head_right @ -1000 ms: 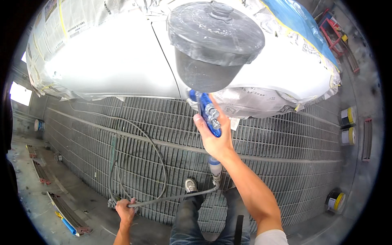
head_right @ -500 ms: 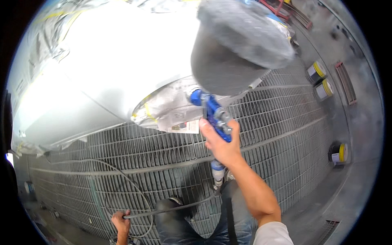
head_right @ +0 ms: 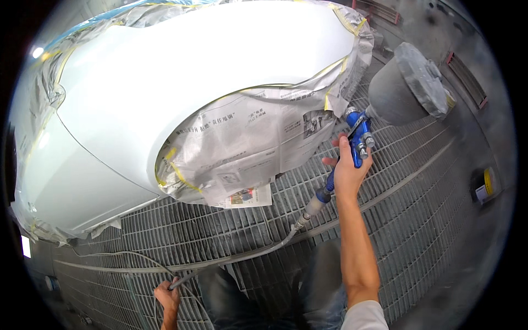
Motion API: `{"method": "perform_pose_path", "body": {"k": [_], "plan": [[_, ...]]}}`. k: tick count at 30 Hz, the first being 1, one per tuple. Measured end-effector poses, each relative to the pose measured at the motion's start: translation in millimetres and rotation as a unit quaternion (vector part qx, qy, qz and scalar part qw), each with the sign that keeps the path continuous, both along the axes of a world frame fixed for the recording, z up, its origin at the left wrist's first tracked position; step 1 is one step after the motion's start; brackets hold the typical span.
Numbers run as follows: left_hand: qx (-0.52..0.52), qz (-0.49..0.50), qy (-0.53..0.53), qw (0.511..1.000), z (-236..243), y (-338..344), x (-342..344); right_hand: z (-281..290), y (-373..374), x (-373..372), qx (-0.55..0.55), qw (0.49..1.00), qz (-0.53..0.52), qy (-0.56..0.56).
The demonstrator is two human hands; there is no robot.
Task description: The person wipes a section of a white car hood with a cloth, then uses a spray gun to apply a coat of white paint. The car is masked with newspaper and tape to protect surrounding areas. The person moves around the vehicle to ensure even coverage.
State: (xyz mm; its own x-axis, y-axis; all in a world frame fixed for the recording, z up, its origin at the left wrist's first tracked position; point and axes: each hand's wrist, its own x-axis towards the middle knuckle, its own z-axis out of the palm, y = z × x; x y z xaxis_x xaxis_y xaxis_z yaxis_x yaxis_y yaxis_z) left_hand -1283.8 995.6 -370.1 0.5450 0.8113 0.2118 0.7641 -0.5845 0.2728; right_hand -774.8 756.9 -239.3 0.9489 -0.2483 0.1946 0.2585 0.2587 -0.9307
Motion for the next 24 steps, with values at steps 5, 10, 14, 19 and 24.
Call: {"method": "perform_pose_path", "body": {"k": [5,10,14,19,24], "plan": [[0.01,-0.001,-0.018,1.0,-20,15,-13,-32,2,-28,-0.025,0.996,0.08,0.021],[0.007,-0.05,-0.064,0.997,-36,22,-25,-34,16,-64,-0.011,0.982,0.187,-0.025],[0.013,-0.044,-0.033,0.998,-43,28,-38,-27,35,-95,-0.013,0.973,0.227,-0.035],[0.032,-0.049,-0.085,0.995,-42,43,-60,-22,66,-133,-0.018,0.958,0.281,-0.057],[0.071,-0.06,-0.085,0.992,-41,59,-95,-21,99,-171,-0.059,0.934,0.346,-0.07]]}}
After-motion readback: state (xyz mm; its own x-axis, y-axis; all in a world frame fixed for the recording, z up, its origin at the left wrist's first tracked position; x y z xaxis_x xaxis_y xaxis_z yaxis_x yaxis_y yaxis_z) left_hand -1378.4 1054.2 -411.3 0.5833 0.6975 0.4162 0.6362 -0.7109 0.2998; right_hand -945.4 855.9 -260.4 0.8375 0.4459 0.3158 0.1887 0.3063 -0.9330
